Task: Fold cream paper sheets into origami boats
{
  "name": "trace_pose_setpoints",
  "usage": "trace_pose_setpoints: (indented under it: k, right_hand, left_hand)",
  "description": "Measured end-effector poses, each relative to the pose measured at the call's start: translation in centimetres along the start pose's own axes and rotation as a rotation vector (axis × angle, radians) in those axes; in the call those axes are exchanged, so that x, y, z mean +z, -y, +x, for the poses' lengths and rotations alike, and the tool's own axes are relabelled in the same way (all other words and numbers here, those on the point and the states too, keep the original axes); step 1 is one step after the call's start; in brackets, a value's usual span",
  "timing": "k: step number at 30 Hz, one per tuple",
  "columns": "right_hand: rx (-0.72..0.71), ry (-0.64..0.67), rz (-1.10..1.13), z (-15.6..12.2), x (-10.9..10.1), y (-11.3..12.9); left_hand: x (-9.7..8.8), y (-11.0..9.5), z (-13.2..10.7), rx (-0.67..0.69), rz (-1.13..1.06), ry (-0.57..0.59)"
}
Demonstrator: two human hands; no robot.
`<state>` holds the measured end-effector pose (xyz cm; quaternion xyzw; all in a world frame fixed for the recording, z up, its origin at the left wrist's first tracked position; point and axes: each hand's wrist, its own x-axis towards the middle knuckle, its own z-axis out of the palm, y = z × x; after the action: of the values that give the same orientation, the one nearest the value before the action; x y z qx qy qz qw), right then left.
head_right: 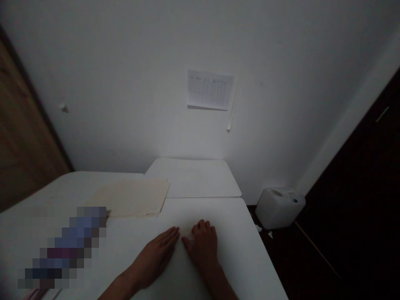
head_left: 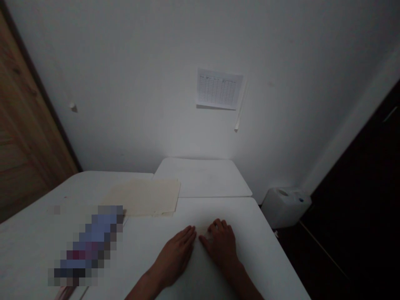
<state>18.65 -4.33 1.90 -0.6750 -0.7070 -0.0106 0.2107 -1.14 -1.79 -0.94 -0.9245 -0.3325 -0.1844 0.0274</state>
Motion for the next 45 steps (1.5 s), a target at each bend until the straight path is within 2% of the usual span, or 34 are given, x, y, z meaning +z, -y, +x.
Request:
trace_pose_setpoints:
  k: [7, 16, 22, 27, 34, 40, 45]
  right_hand:
    - [-0.127, 0.048, -0.013, -0.2, 0.3, 0.0]
    - [-0.028, 0.01, -0.08, -1.2, -0.5, -1.6]
    - [-0.011, 0.0, -0.055, -1.0, -0.6, -2.2]
    - [0.023, -0.045, 0.116, -0.6, -0.4, -2.8]
    - [0.032, -0.08, 0.279, -0.7, 0.0, -3.3]
    - [0.0, -0.056, 0.33, -0.4, 0.0, -3.5]
    - [-0.01, -0.085, 0.381, 0.2, -0.4, -3.5]
  left_hand:
    - [-0.5, -0.4, 0.2, -0.037, -0.004, 0.027]
    - [-0.4, -0.3, 0.3, -0.063, -0.047, -0.008]
    - [-0.2, -0.8, 2.2, -0.131, -0.034, -0.025]
    - [-0.7, -0.6, 3.6, -0.14, -0.06, 0.024]
    - [-1.9, 0.2, 3.8, -0.129, -0.133, 0.05]
    - [-2.4, 0.4, 4.2, -0.052, -0.022, 0.14]
    - [-3.3, 0.1, 4.3, -0.103, 0.034, 0.252]
